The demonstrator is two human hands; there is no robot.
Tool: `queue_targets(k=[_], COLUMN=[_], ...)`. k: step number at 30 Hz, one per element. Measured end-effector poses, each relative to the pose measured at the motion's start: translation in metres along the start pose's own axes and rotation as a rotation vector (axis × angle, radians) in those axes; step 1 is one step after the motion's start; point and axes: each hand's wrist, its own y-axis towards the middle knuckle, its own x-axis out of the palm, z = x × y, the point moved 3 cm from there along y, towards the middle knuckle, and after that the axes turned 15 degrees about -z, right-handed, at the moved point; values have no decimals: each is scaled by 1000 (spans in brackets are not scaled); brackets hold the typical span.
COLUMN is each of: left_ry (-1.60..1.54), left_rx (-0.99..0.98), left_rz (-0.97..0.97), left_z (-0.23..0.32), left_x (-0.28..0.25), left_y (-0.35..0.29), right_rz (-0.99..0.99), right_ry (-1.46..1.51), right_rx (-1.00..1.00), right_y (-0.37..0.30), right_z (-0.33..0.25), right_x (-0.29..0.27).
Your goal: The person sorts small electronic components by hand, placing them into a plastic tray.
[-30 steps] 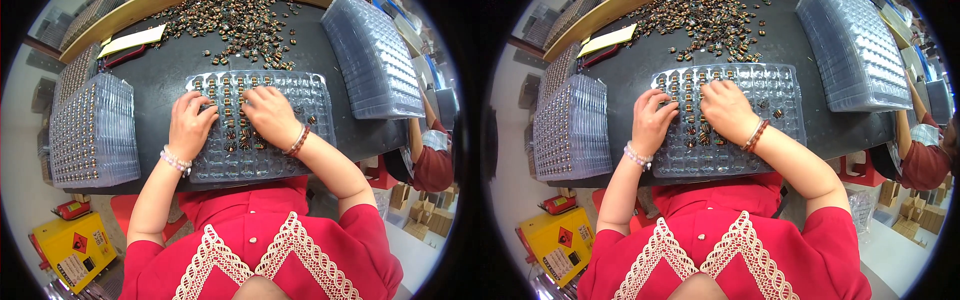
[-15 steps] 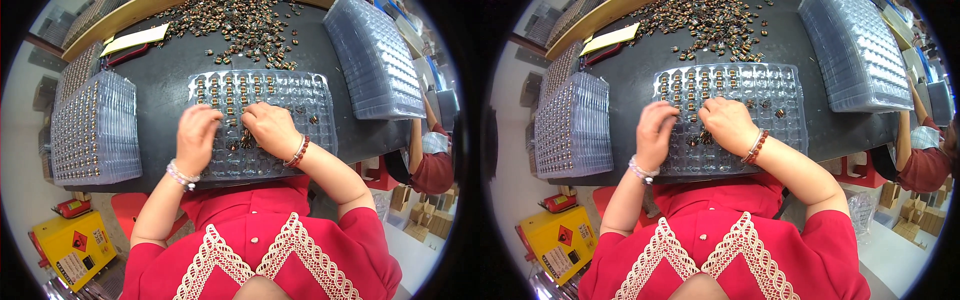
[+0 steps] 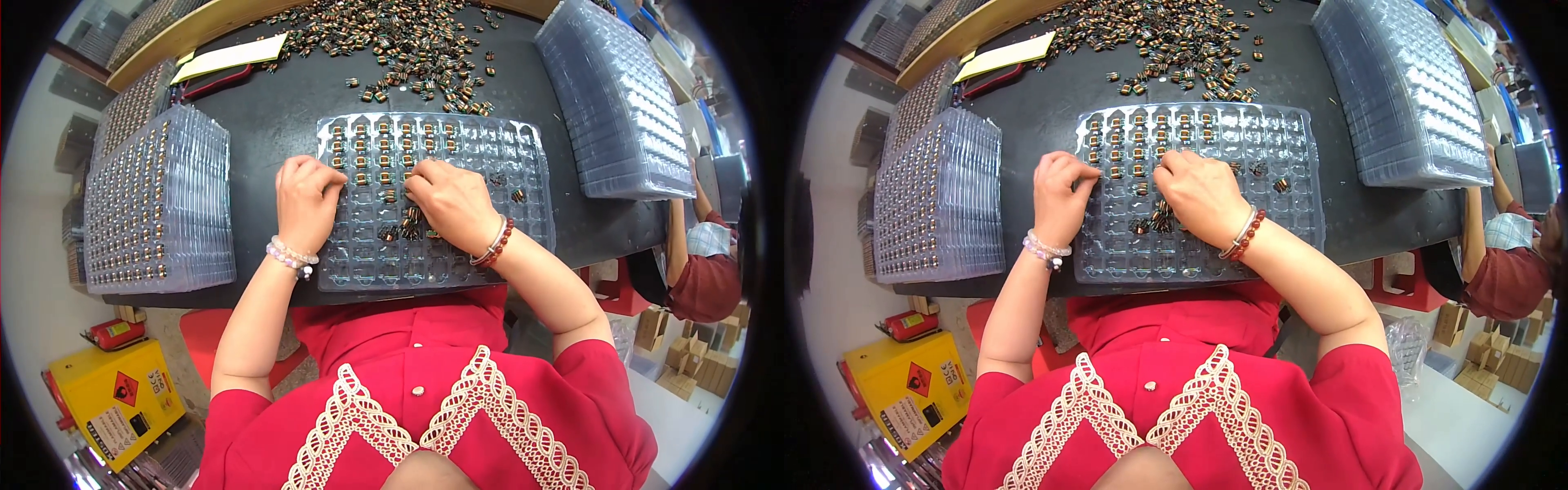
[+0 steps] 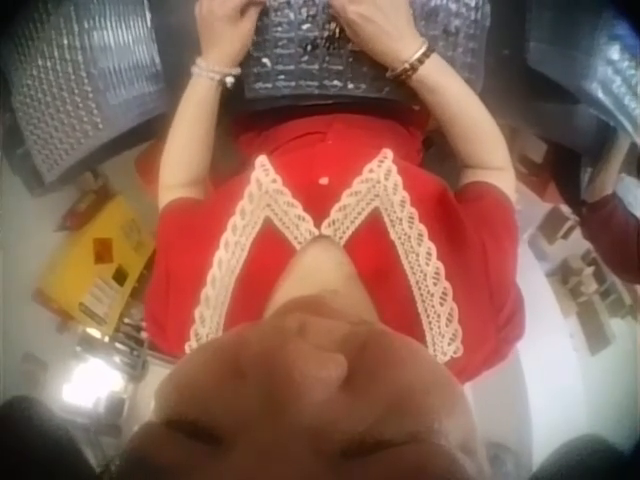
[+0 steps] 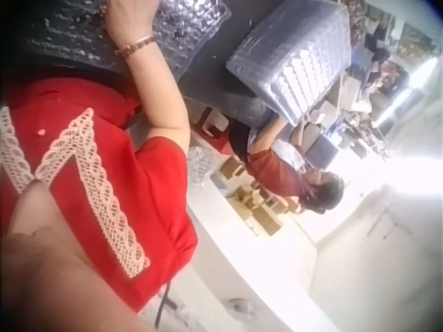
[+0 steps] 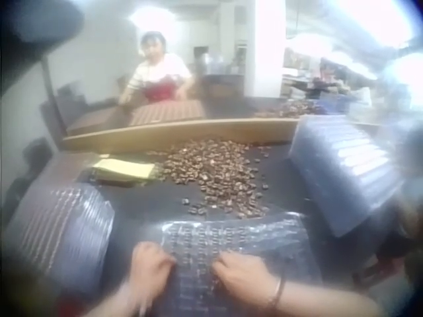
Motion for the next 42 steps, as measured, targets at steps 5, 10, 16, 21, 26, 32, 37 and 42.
queue_targets(k=[5, 10, 16, 21, 26, 32, 37, 42], left_ry=[239, 138, 163, 177, -302, -1062, -794, -739], left_rx=[128, 269, 254, 273, 101, -112, -107, -91], left_rz=[15, -3, 6, -26, -39, -181, -188, -121], left_z=[16, 51, 60, 62, 49, 29, 31, 37], left_x=[-6, 13, 23, 23, 7, 9, 16, 20], left_y=[-1, 2, -2, -1, 3, 11, 12, 8], right_rz=[62, 111, 78, 155, 104, -34, 23, -2], right_ry=[351, 622, 584, 208, 177, 252, 438, 757], right_rx=[94, 194, 189, 14, 4, -59, -68, 107], right_y=[-5, -8, -9, -4, -13, -26, -30, -37], right_z=[12, 15, 11, 7, 2, -7, -3, 11], right_x=[-8, -10, -3, 5, -5, -4, -7, -10])
